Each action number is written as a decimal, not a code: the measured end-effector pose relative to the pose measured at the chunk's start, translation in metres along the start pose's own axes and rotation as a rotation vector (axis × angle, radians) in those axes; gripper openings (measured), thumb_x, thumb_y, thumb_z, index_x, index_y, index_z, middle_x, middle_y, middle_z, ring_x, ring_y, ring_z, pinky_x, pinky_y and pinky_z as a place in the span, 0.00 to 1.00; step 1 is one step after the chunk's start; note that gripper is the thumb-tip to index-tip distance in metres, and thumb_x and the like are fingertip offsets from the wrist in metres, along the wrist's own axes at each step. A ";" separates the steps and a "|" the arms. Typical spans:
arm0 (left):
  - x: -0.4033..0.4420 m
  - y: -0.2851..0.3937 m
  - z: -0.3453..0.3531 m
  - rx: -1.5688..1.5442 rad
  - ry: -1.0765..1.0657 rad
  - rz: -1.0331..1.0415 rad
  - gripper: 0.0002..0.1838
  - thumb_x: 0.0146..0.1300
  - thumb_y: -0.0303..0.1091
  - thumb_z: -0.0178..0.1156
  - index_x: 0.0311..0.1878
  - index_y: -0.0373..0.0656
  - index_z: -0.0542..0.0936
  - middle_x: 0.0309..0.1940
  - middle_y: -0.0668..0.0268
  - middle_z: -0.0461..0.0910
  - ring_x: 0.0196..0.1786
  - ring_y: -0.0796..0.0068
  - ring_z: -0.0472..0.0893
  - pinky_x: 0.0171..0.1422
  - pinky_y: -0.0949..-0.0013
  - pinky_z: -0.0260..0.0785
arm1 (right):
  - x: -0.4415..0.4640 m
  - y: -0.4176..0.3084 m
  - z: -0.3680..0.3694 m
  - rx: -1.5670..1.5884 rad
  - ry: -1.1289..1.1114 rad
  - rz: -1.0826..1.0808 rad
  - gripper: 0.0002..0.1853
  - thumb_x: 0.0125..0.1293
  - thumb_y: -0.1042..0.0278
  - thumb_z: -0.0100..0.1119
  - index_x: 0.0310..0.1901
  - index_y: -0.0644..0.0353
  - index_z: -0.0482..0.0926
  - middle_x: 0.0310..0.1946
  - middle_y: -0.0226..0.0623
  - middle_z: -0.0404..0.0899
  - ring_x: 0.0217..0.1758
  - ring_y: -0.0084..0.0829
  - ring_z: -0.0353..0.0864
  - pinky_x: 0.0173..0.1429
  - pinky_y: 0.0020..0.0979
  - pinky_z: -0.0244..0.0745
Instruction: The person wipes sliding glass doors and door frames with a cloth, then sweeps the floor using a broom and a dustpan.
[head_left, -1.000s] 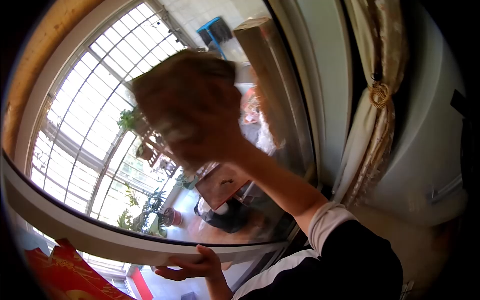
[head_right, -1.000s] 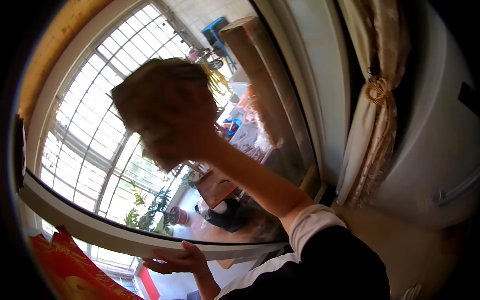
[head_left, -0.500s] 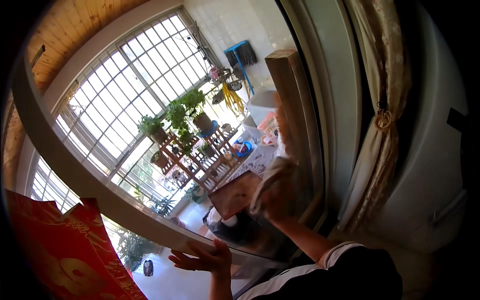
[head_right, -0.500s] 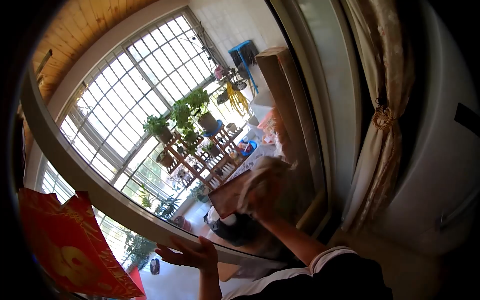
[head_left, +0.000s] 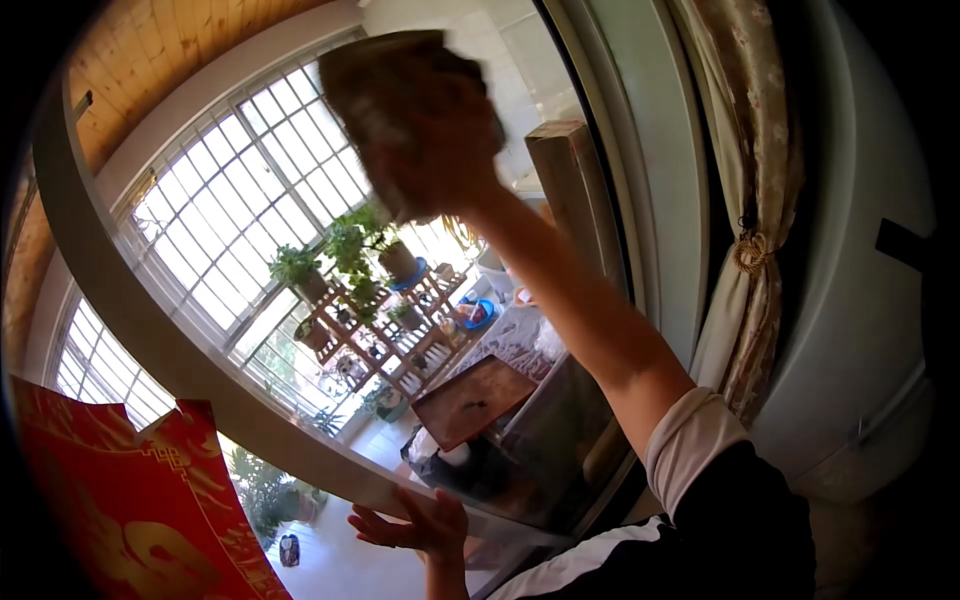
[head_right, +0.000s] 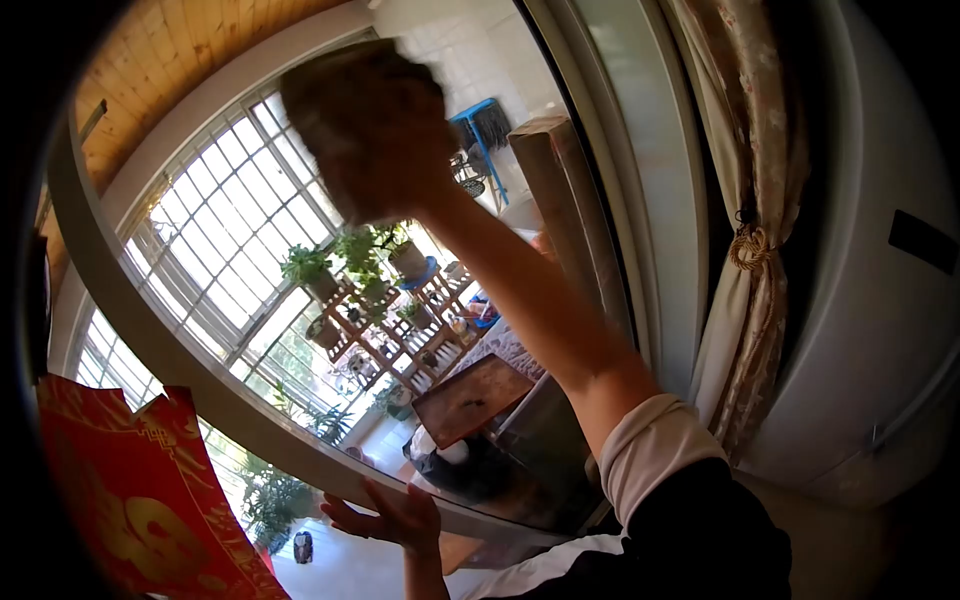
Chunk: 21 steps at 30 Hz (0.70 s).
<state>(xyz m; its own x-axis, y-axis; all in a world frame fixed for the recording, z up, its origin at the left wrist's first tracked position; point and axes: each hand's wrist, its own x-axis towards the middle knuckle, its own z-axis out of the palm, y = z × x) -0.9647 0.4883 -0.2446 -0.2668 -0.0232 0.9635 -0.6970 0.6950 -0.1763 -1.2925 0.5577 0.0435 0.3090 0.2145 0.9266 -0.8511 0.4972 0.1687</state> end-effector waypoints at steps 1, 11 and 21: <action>0.000 0.001 0.001 -0.014 -0.003 -0.015 0.34 0.62 0.56 0.49 0.69 0.51 0.60 0.68 0.40 0.50 0.70 0.35 0.49 0.68 0.32 0.36 | -0.018 0.019 0.002 -0.079 -0.015 0.096 0.23 0.56 0.46 0.54 0.53 0.43 0.77 0.57 0.36 0.72 0.62 0.42 0.65 0.62 0.47 0.58; 0.067 0.126 -0.020 -0.855 -0.056 0.416 0.20 0.52 0.36 0.62 0.50 0.49 0.77 0.62 0.53 0.61 0.63 0.51 0.62 0.61 0.53 0.60 | -0.169 -0.004 -0.105 0.038 -0.047 0.610 0.30 0.64 0.52 0.51 0.62 0.63 0.65 0.63 0.57 0.59 0.61 0.58 0.60 0.63 0.54 0.55; 0.143 0.243 0.030 -1.128 -0.097 0.336 0.43 0.61 0.51 0.57 0.69 0.34 0.52 0.67 0.42 0.51 0.68 0.39 0.54 0.69 0.48 0.50 | -0.189 0.020 -0.129 1.030 -0.218 1.309 0.22 0.69 0.52 0.49 0.56 0.59 0.63 0.51 0.43 0.65 0.54 0.37 0.64 0.59 0.38 0.60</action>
<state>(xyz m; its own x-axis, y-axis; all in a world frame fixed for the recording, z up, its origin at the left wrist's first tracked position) -1.1924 0.6324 -0.1558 -0.4079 0.2610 0.8749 0.3870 0.9173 -0.0932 -1.3133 0.6356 -0.1719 -0.7688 -0.1467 0.6224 -0.4006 -0.6481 -0.6477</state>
